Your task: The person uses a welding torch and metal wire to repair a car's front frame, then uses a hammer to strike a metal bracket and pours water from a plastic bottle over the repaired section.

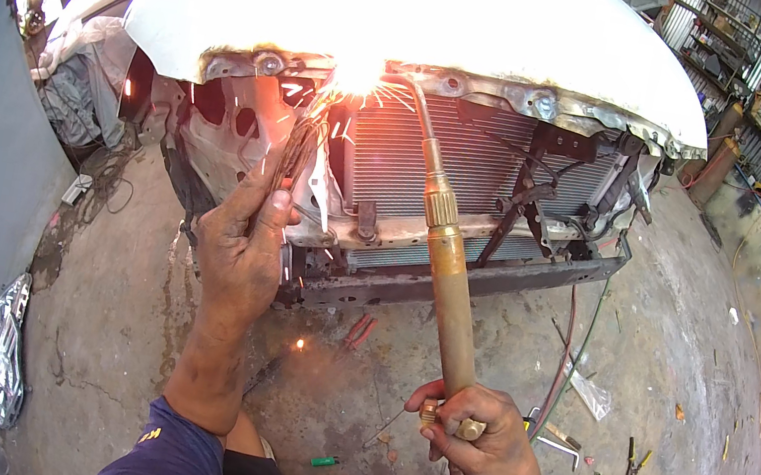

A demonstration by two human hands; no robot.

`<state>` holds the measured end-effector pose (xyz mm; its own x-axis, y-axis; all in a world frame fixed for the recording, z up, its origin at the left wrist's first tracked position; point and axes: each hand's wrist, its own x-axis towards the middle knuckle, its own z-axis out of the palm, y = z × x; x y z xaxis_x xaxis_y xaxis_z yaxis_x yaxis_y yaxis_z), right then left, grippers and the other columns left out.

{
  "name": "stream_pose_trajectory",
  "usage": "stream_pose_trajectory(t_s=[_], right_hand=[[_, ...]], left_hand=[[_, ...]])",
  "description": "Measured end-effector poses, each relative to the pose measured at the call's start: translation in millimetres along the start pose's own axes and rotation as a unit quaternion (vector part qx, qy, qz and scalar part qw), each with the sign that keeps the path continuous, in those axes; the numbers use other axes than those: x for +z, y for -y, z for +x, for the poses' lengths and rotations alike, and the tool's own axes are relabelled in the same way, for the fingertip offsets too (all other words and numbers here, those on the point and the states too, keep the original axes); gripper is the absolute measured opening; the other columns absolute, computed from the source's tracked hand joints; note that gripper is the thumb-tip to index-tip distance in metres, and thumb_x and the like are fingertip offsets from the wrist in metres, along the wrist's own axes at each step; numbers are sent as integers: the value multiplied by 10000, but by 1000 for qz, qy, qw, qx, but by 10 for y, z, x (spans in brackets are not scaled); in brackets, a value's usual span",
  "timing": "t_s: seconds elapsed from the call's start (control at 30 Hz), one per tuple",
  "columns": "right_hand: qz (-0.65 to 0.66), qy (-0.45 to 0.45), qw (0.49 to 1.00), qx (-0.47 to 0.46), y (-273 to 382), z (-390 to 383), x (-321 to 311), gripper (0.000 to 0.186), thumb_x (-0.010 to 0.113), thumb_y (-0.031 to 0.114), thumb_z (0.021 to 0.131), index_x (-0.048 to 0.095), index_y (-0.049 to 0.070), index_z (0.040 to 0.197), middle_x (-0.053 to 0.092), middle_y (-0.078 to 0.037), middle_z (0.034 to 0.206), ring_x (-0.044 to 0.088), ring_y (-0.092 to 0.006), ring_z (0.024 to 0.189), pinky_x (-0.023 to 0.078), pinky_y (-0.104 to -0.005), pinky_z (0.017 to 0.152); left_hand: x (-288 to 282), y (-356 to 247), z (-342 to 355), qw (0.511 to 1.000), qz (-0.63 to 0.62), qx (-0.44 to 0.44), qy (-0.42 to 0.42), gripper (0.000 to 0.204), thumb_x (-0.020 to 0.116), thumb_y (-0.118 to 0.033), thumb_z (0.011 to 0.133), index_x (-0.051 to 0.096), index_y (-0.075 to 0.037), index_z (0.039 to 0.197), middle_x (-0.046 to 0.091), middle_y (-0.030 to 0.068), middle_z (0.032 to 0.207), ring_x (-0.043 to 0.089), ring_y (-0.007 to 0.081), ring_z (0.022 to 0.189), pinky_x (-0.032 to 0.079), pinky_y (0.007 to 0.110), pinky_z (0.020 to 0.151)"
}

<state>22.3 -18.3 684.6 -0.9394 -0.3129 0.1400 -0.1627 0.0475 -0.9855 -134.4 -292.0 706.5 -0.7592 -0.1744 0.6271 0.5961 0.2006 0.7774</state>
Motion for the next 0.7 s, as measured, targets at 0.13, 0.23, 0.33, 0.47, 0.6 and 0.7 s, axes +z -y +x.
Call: stream_pose_trajectory(t_s=[0.13, 0.23, 0.33, 0.47, 0.6, 0.7], right_hand=[[12, -8, 1000, -3, -27, 0, 14, 224, 732, -92, 887, 569, 58, 846, 703, -266, 1109, 706, -125, 703, 594, -259, 578], [9, -8, 1000, 1, -22, -2, 1, 222, 731, -89, 890, 571, 60, 851, 703, -266, 1113, 703, -120, 700, 590, -258, 575], [2, 0, 1000, 2, -1, -13, -16, 221, 730, -91, 889, 573, 60, 853, 700, -272, 1115, 704, -119, 713, 592, -259, 578], [7, 4, 1000, -13, -69, -6, -23, 220, 727, -95, 888, 573, 59, 852, 696, -280, 1111, 705, -119, 714, 594, -260, 578], [2, 0, 1000, -30, -85, -3, -27, 215, 726, -95, 886, 577, 56, 856, 691, -282, 1104, 707, -123, 725, 594, -257, 574], [-1, 12, 1000, -27, -89, 3, -46, 212, 726, -95, 885, 578, 54, 858, 689, -281, 1100, 709, -127, 754, 594, -255, 571]], left_hand=[[-43, 59, -9, 1000, -2, -4, 8, 404, 587, -73, 1044, 620, -43, 1446, 757, 116, 1192, 643, 76, 802, 555, 255, 729], [8, 12, 10, 1000, 10, -3, 4, 413, 582, -84, 1050, 608, -46, 1460, 732, 84, 1126, 616, 64, 807, 512, 232, 698], [25, 21, -1, 1000, 9, -11, 4, 429, 567, -94, 1060, 585, -48, 1486, 683, 20, 1013, 564, 39, 826, 441, 189, 662], [-17, -6, 9, 999, 40, 0, 9, 433, 563, -85, 1056, 583, -46, 1486, 694, 14, 1046, 570, 50, 826, 458, 208, 698], [0, -7, 12, 1000, 29, 2, 0, 408, 586, -103, 1053, 620, -79, 1459, 775, 99, 1096, 637, 74, 772, 526, 256, 689], [40, 74, 31, 998, 21, 49, -22, 412, 584, -94, 1051, 619, -81, 1461, 776, 85, 1046, 632, 67, 772, 525, 252, 694]])
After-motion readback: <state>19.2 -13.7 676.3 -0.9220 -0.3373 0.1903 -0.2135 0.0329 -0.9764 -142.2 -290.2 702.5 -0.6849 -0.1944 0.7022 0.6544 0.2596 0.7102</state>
